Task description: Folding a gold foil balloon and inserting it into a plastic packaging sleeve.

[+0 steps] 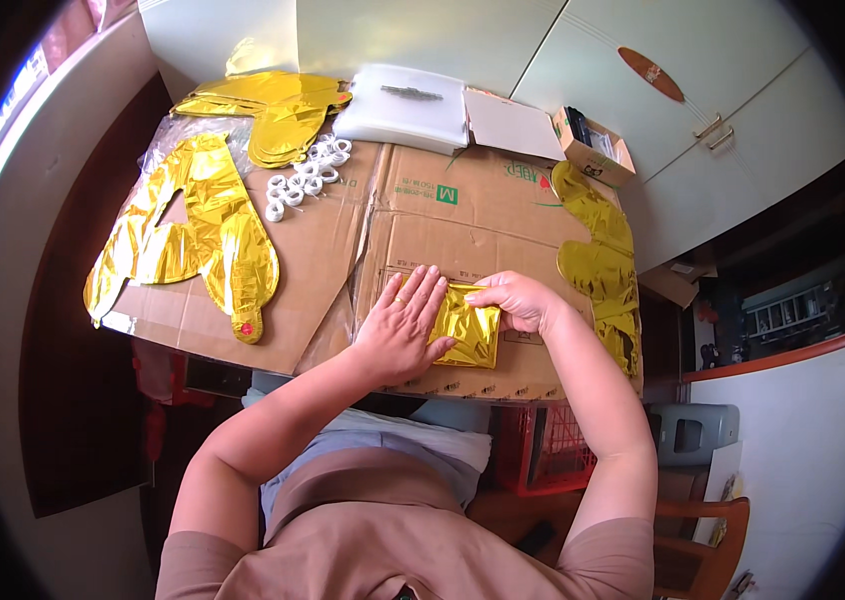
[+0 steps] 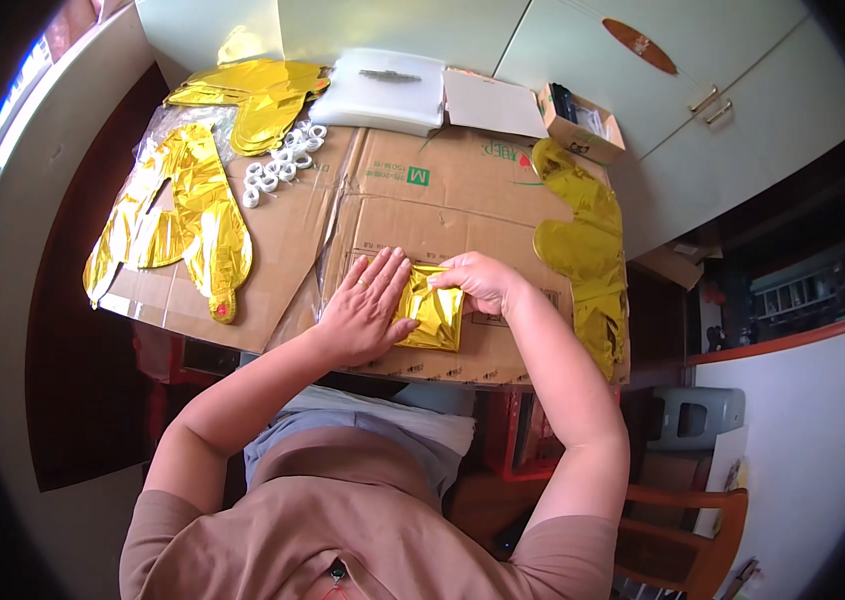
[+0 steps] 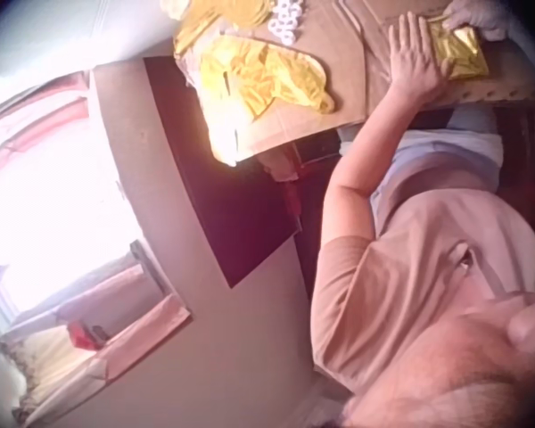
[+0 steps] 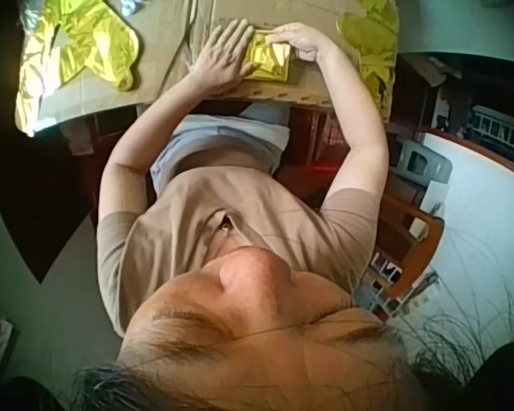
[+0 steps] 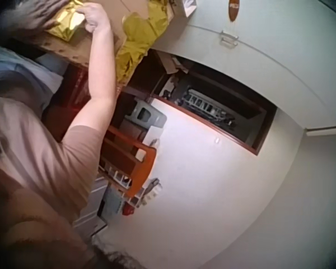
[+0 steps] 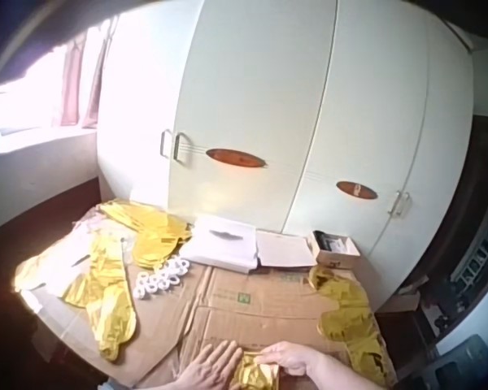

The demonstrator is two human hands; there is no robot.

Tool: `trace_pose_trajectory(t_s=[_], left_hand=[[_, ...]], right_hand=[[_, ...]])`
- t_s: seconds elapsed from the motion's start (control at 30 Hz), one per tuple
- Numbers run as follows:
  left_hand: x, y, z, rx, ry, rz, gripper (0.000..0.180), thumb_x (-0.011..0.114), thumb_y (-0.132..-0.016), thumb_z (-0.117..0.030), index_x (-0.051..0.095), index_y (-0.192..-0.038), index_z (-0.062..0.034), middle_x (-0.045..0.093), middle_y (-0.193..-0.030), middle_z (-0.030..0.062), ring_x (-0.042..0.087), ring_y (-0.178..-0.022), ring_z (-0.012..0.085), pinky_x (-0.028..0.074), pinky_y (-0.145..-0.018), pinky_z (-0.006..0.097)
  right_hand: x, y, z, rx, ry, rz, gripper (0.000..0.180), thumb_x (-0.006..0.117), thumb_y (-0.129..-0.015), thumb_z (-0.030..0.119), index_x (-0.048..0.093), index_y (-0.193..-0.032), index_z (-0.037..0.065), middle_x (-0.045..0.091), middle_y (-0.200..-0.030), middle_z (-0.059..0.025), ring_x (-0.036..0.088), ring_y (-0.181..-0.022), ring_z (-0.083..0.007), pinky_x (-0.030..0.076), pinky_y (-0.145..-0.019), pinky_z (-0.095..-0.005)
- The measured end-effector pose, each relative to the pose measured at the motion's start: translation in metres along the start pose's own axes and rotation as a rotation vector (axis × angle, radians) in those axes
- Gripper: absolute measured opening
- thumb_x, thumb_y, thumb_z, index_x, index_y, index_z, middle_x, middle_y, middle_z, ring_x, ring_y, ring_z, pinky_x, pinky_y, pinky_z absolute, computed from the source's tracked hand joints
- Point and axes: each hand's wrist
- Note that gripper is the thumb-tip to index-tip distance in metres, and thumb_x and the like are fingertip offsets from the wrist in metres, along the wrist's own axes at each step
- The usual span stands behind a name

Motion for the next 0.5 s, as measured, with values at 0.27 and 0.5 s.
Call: trace_pose_trajectory(t_s=[0.27,0.5], left_hand=[[0.003,-0.001,0.001,-0.006,-0.032,0.013,0.083,0.039,-0.101,-0.056,0.028,-0.155,0.0050,0.027,-0.163,0.0223,0.021,-0.154,0.0346,0.012,-0.125,0.050],[0.001,-0.001,0.000,-0.009,-0.023,0.040,0.082,0.041,-0.101,-0.054,0.026,-0.156,0.0058,0.025,-0.164,0.0237,0.019,-0.154,0.0356,0.010,-0.125,0.050]], right_hand=[[0.013,0.002,0.002,-0.082,0.129,-0.139,0.023,0.065,-0.093,0.007,0.067,-0.113,-0.005,0.073,-0.098,-0.0105,0.072,-0.086,-0.0170,0.059,-0.076,-0.0332],[0.023,0.004,-0.004,-0.196,0.424,-0.384,0.020,0.074,-0.088,0.012,0.071,-0.101,-0.003,0.071,-0.086,-0.0073,0.066,-0.075,-0.0124,0.053,-0.069,-0.0274]])
Point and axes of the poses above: each hand's wrist, its own y-axis away from the middle knuckle, its own x-axis out of the palm, z = x × y
